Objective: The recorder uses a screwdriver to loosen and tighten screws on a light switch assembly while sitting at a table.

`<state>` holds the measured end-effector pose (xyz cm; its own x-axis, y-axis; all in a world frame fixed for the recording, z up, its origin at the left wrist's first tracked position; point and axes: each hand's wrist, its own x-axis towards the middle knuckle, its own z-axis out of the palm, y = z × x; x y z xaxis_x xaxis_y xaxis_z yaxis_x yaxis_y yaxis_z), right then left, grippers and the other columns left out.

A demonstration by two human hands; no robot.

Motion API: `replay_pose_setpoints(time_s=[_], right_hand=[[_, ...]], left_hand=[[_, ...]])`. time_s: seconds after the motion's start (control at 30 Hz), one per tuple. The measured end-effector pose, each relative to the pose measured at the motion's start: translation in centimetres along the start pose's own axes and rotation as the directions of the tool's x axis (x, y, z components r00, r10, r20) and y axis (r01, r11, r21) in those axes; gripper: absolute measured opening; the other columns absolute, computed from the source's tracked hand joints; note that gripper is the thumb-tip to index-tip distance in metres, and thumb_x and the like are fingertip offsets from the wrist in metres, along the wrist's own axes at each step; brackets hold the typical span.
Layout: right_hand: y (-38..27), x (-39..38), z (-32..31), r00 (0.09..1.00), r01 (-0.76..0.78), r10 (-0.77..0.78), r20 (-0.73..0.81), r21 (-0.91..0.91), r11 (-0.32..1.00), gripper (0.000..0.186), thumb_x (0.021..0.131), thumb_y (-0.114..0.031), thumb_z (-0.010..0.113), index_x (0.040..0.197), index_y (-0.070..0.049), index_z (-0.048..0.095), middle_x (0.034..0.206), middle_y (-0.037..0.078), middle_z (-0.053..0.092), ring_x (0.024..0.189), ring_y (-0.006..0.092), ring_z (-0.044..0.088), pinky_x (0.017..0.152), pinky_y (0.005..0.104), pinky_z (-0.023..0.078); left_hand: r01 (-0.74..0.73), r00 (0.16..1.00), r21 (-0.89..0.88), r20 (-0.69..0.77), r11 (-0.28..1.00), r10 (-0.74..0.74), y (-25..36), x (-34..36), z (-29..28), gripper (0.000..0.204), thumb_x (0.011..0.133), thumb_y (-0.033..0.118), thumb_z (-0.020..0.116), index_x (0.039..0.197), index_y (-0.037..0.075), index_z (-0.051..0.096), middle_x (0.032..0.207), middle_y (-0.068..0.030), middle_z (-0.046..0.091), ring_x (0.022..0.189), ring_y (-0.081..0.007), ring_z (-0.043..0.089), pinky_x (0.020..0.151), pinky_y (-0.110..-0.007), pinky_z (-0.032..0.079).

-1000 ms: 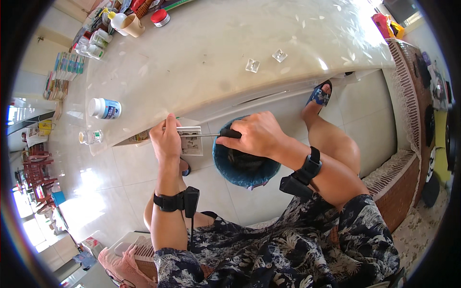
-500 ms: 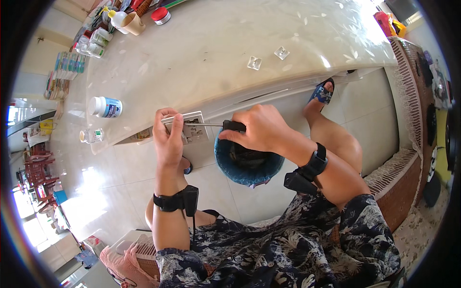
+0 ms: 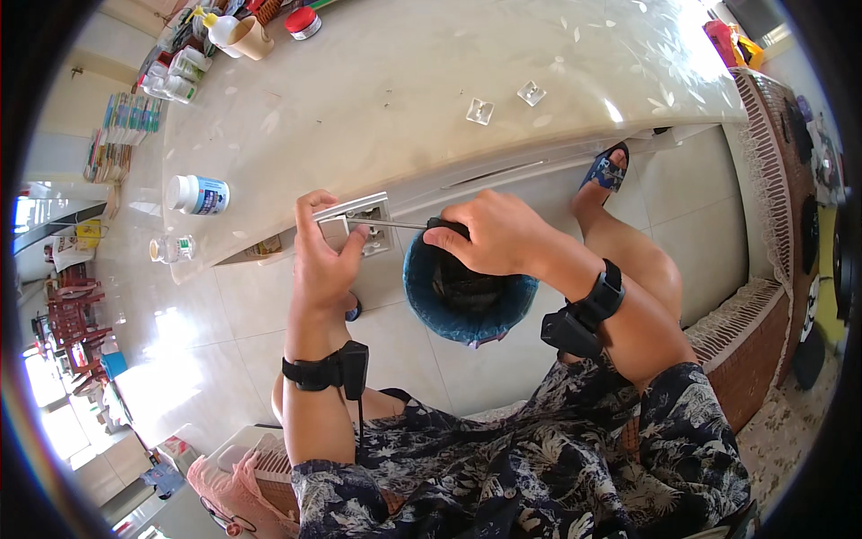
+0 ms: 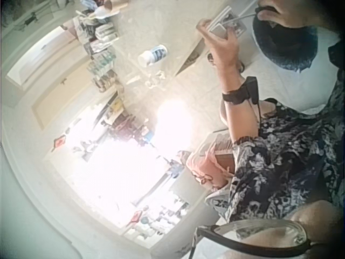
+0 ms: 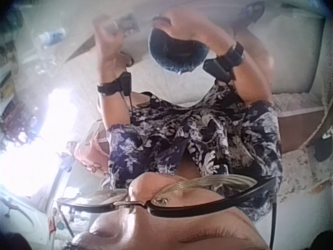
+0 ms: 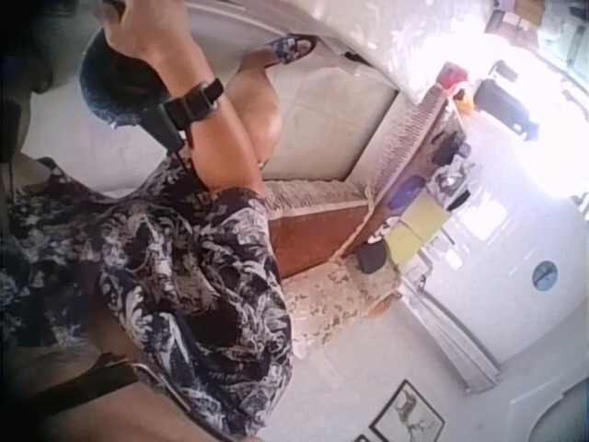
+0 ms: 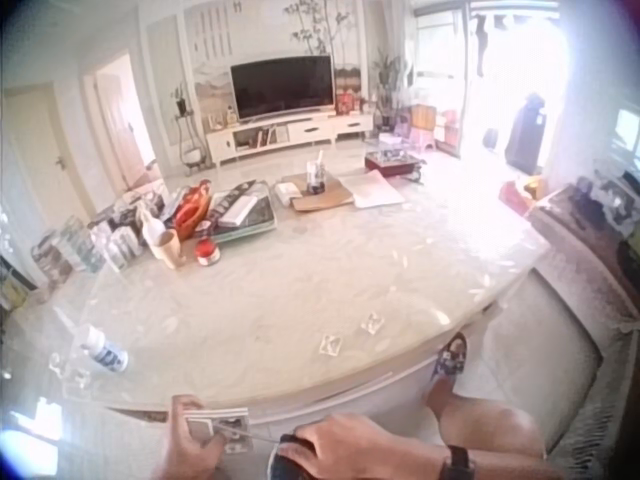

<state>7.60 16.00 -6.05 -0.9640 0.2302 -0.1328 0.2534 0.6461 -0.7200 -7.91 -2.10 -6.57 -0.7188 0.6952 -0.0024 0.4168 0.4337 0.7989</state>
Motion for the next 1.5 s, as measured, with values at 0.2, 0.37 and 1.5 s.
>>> replay_pose_setpoints(time_s=[0.2,0.37,1.5], right_hand=[[0.3,0.1,-0.4,0.999,0.010,-0.010,0.032,0.007,1.000,0.043,0.090,-0.044,0.054,0.081,-0.005,0.068,0.071,0.019,0.063,0.070,0.0404,0.061,0.064,0.0447,0.049],[-0.2,0.0,0.4,0.999,-0.036,0.033,-0.041,-0.058,0.998,0.043,0.089,-0.044,0.055,0.079,-0.005,0.069,0.069,0.019,0.064,0.070,0.0401,0.062,0.065,0.0463,0.050],[0.1,-0.1,-2.0,0.998,-0.053,0.053,-0.015,0.043,0.998,0.047,0.088,-0.047,0.054,0.081,-0.003,0.069,0.070,0.021,0.063,0.072,0.0393,0.061,0.068,0.0441,0.048]], left_hand=[[0.040,0.993,-0.347,0.117,0.937,0.002,-0.4,-0.5,-0.5,0.038,0.089,0.009,0.059,0.118,0.006,0.036,0.094,-0.0057,0.050,0.086,-0.0130,0.048,0.077,-0.027,0.043],[0.054,0.996,-0.060,0.081,0.997,-0.049,-0.4,-0.5,-0.2,0.033,0.092,0.010,0.057,0.118,0.005,0.036,0.093,-0.0068,0.050,0.083,-0.0126,0.048,0.074,-0.027,0.043],[0.067,0.998,-0.627,0.025,0.776,-0.065,-2.4,0.5,-0.9,0.037,0.102,0.030,0.037,0.128,0.004,0.041,0.115,-0.0104,0.055,0.104,-0.0194,0.057,0.087,-0.033,0.050]])
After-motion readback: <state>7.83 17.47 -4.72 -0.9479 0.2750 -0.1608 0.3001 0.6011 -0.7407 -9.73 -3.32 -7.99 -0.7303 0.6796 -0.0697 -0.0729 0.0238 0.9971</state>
